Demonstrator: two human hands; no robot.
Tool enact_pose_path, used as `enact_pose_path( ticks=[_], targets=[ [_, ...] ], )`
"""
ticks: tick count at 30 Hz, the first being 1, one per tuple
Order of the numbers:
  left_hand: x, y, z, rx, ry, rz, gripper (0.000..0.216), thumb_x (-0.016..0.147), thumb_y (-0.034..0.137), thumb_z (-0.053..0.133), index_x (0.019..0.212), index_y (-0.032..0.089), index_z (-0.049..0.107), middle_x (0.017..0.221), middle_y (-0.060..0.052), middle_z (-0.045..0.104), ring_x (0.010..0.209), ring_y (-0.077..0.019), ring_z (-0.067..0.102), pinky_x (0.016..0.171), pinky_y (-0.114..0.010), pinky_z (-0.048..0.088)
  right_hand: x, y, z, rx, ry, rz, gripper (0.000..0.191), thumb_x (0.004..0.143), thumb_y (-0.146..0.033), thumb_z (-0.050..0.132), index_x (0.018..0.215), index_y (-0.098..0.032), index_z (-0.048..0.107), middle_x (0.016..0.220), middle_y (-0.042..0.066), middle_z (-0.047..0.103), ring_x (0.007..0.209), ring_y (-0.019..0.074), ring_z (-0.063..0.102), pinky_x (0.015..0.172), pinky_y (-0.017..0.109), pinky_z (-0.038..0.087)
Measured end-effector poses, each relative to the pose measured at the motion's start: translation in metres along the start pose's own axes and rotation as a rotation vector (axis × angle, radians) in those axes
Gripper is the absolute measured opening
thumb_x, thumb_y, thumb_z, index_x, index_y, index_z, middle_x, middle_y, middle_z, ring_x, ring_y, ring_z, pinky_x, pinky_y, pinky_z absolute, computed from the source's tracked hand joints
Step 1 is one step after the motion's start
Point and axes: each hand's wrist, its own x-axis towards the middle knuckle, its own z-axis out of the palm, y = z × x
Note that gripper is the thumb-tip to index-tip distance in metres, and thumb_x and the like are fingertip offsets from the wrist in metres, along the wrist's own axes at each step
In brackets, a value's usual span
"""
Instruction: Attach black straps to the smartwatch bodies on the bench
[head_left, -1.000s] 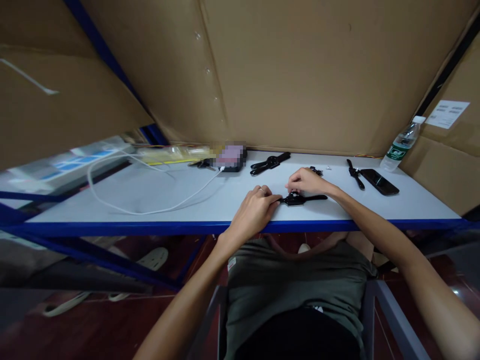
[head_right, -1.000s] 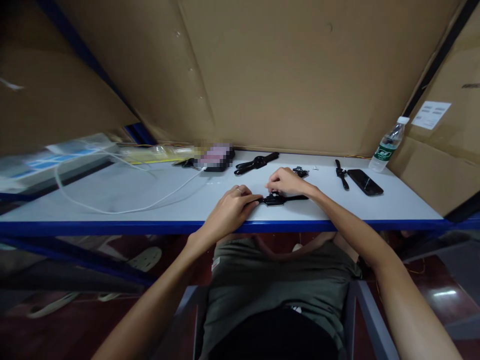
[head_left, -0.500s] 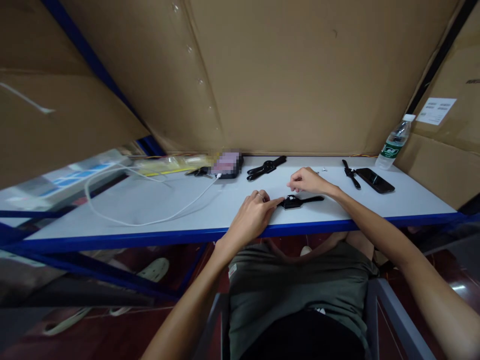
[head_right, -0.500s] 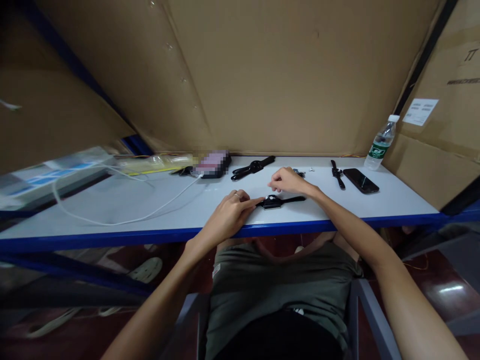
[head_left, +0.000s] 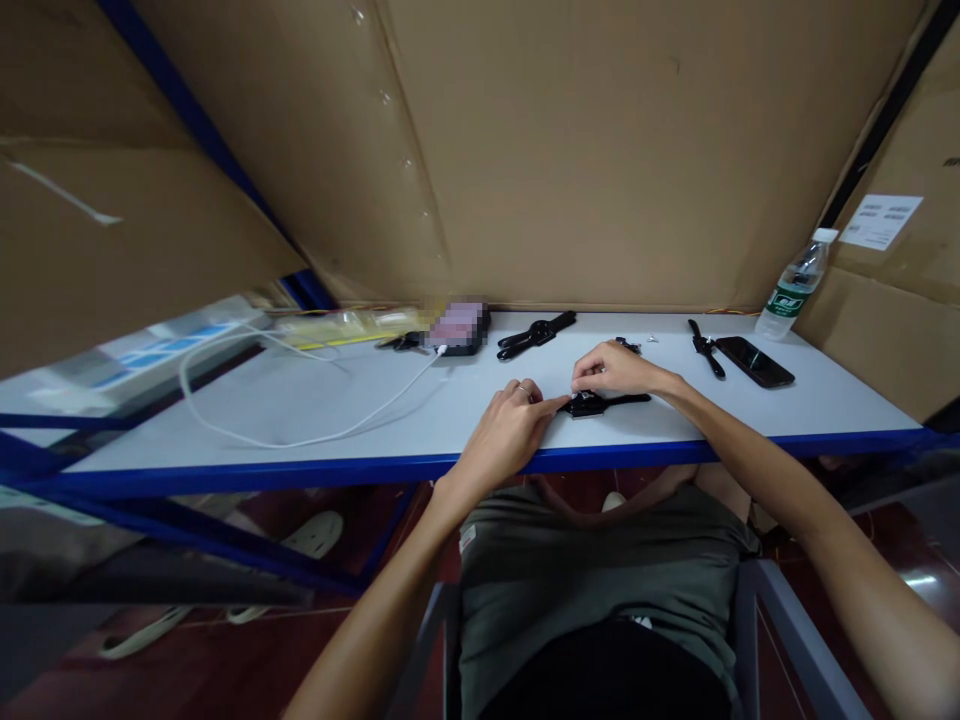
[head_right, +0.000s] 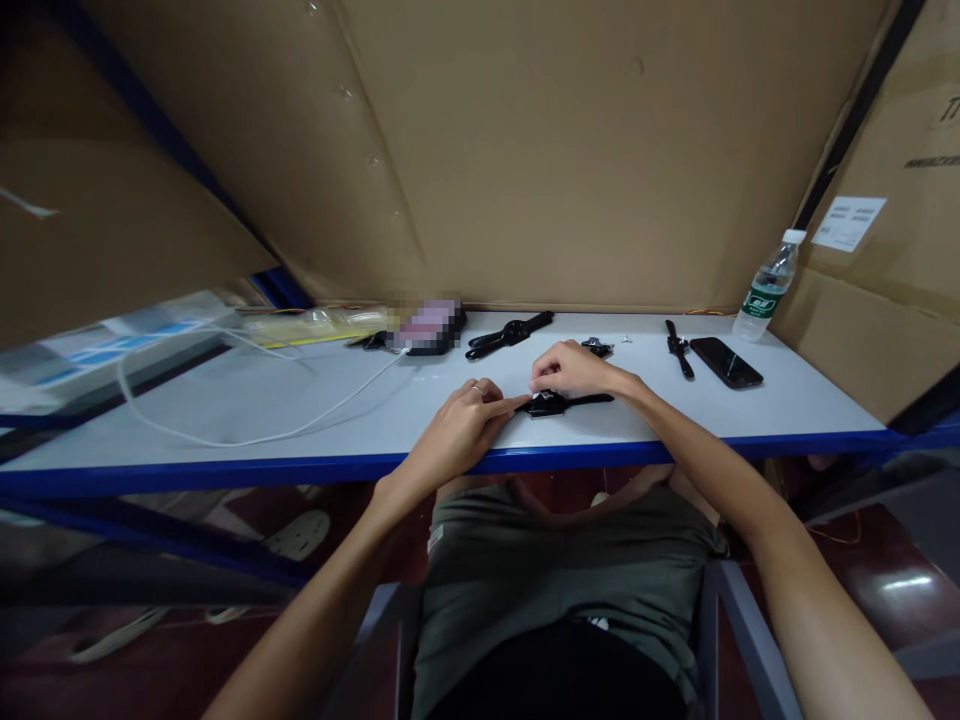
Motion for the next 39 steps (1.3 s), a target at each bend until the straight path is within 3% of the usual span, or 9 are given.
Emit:
enact_pose_path(
  ticks=[3,9,17,20,24,26,32,37,39],
  targets=[
    [0.0,0.0,0.0,-0.012,0.007,0.001,0.04,0.105,0.022,0.046,0.137,0.028,0.07,0.101,-0.01,0.06,0.095,-0.0247,0.054,0.087,-0.038,0.049,-0.001,0.002,-0.002,-0.048,0.041,0.026,0.019,0.083,-0.027,0.066,0.074,-0.014,0.078,0.059,-0.003,0.06,0.06,0.0104,0.046,0.061,0.026,0.03],
    [0.001,0.001,-0.002,-0.004,0.0,0.0,0.042,0.104,0.019,0.046,0.137,0.028,0.07,0.101,-0.01,0.06,0.095,-0.0259,0.053,0.088,-0.04,0.049,-0.001,-0.002,-0.002,0.047,-0.01,-0.047,0.025,0.083,-0.035,0.068,0.088,-0.014,0.082,0.063,-0.002,0.061,0.062,0.0111,0.044,0.061,0.026,0.029],
    [0.001,0.0,-0.001,-0.017,0.008,-0.001,0.04,0.104,0.02,0.047,0.136,0.026,0.07,0.1,-0.01,0.06,0.094,-0.0248,0.054,0.089,-0.039,0.049,-0.005,-0.006,-0.007,-0.107,0.08,0.006,0.019,0.076,-0.018,0.06,0.069,-0.014,0.078,0.056,-0.003,0.058,0.058,0.0098,0.042,0.06,0.027,0.028],
    [0.001,0.0,0.0,-0.022,0.025,0.004,0.04,0.104,0.02,0.047,0.135,0.028,0.071,0.1,-0.009,0.06,0.095,-0.0248,0.054,0.089,-0.039,0.048,-0.007,-0.006,-0.008,-0.125,0.039,0.02,0.022,0.073,-0.017,0.057,0.066,-0.014,0.078,0.053,-0.002,0.058,0.054,0.0097,0.039,0.058,0.027,0.026],
    [0.001,0.003,-0.002,-0.02,0.018,-0.003,0.04,0.104,0.02,0.048,0.134,0.029,0.071,0.099,-0.009,0.06,0.095,-0.025,0.054,0.087,-0.039,0.048,-0.007,-0.009,-0.005,-0.048,-0.061,-0.011,0.026,0.076,-0.023,0.059,0.077,-0.015,0.084,0.063,0.001,0.069,0.057,0.011,0.047,0.058,0.027,0.029],
    [0.001,0.004,-0.004,-0.017,0.01,-0.006,0.04,0.103,0.019,0.048,0.134,0.028,0.071,0.1,-0.01,0.06,0.095,-0.0254,0.054,0.087,-0.039,0.048,-0.007,-0.01,-0.002,-0.055,-0.04,-0.03,0.028,0.078,-0.026,0.059,0.083,-0.015,0.085,0.064,0.002,0.07,0.059,0.0114,0.048,0.06,0.026,0.03],
    [0.002,0.006,-0.007,-0.022,-0.019,-0.028,0.041,0.103,0.018,0.047,0.137,0.026,0.07,0.101,-0.011,0.06,0.098,-0.0264,0.054,0.089,-0.041,0.047,-0.009,-0.011,-0.004,-0.208,0.091,0.023,0.025,0.074,-0.019,0.056,0.068,-0.014,0.08,0.045,-0.005,0.046,0.053,0.0094,0.034,0.059,0.029,0.024],
    [0.001,0.005,-0.007,-0.027,-0.016,-0.02,0.042,0.104,0.019,0.046,0.138,0.028,0.069,0.102,-0.011,0.061,0.098,-0.0264,0.053,0.088,-0.041,0.047,-0.009,-0.011,-0.003,-0.131,-0.026,-0.03,0.028,0.078,-0.025,0.057,0.079,-0.016,0.083,0.056,-0.001,0.061,0.056,0.0105,0.041,0.059,0.028,0.026],
    [0.001,0.005,-0.007,-0.03,-0.019,-0.02,0.042,0.104,0.019,0.046,0.137,0.028,0.069,0.102,-0.011,0.061,0.098,-0.0263,0.053,0.088,-0.041,0.047,-0.008,-0.011,-0.002,-0.138,-0.009,-0.035,0.029,0.08,-0.027,0.058,0.084,-0.016,0.084,0.058,-0.001,0.062,0.056,0.0105,0.041,0.059,0.028,0.027]
  ],
)
